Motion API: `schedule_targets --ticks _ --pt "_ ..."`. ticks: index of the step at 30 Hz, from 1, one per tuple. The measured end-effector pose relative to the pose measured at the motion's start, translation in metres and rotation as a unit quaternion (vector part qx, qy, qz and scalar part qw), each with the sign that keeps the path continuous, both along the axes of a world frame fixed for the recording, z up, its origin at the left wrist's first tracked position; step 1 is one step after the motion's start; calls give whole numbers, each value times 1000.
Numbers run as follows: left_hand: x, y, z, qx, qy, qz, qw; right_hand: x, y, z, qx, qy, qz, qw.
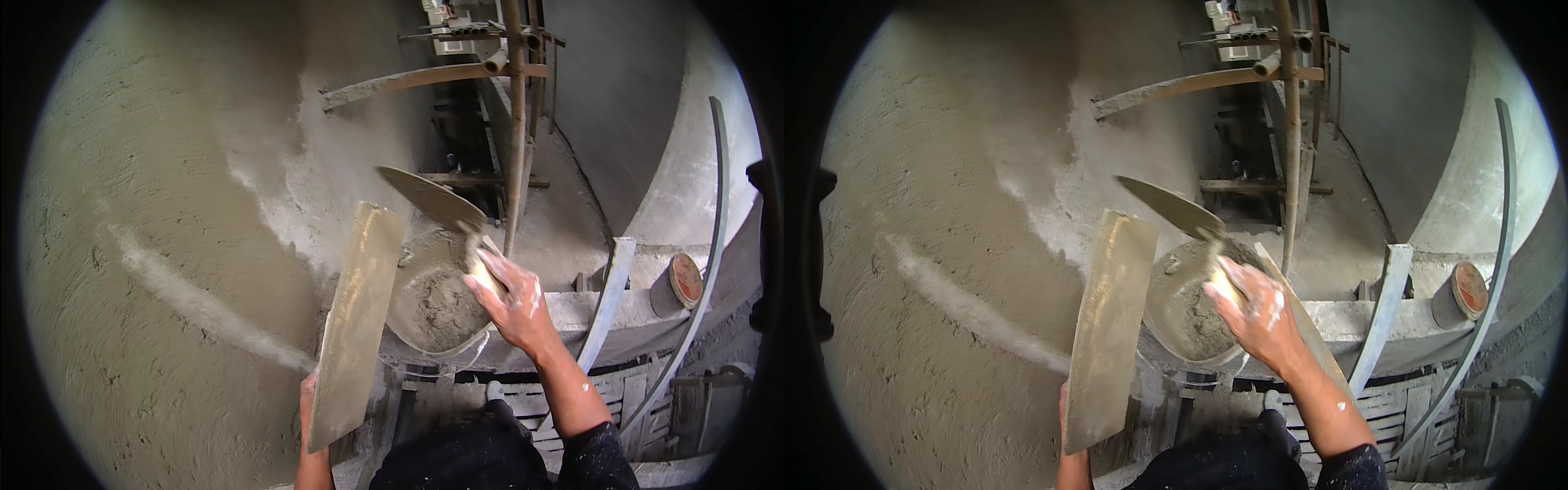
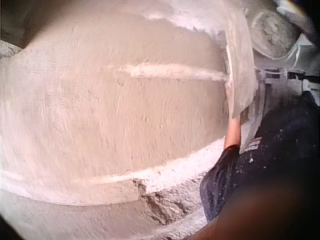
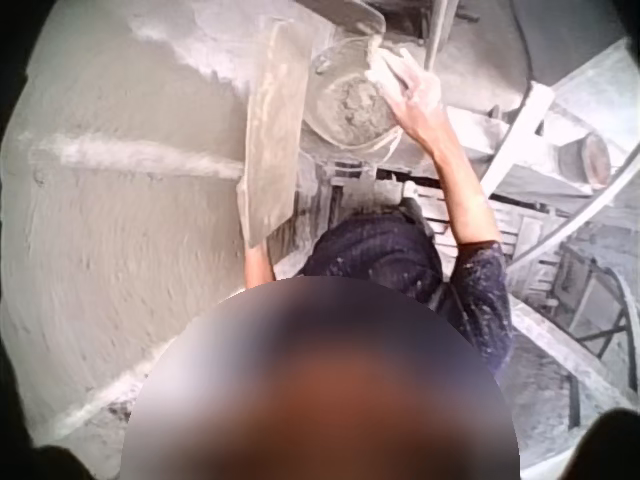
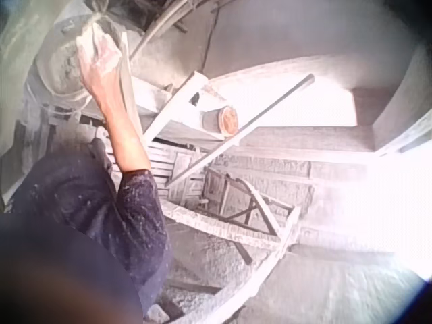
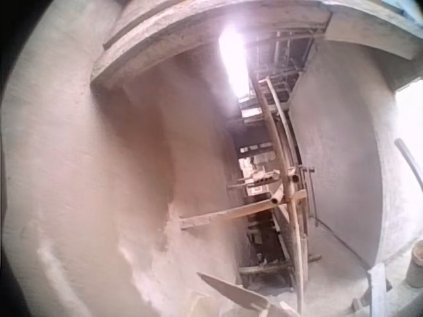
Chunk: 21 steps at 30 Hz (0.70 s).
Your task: The person smooths a freshly plastered wall using a long straightedge, then scoops plaster from a bucket with a trowel and applies it to the wall in repeated strokes. The person also adds water to the bucket and mixes the plaster before continuing to apply it.
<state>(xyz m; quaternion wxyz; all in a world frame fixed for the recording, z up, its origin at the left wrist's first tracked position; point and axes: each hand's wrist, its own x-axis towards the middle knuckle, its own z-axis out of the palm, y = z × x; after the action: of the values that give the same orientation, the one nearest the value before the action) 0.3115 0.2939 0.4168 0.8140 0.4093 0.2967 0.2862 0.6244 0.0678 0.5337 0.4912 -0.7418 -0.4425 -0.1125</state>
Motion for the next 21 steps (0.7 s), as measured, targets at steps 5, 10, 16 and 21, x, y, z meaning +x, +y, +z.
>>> schedule_targets --ticks 5,10,16,21 --pt "-13 22 -20 205 116 -32 971 7 11 -1 -147 -12 -23 989" --pt "-37 12 -15 340 114 37 933 33 3 -57 -398 48 -60 914" --pt "-31 8 19 572 269 79 771 65 39 -111 -505 -69 -80 857" --pt "-18 5 21 629 281 88 719 56 42 -109 -415 -134 -73 897"
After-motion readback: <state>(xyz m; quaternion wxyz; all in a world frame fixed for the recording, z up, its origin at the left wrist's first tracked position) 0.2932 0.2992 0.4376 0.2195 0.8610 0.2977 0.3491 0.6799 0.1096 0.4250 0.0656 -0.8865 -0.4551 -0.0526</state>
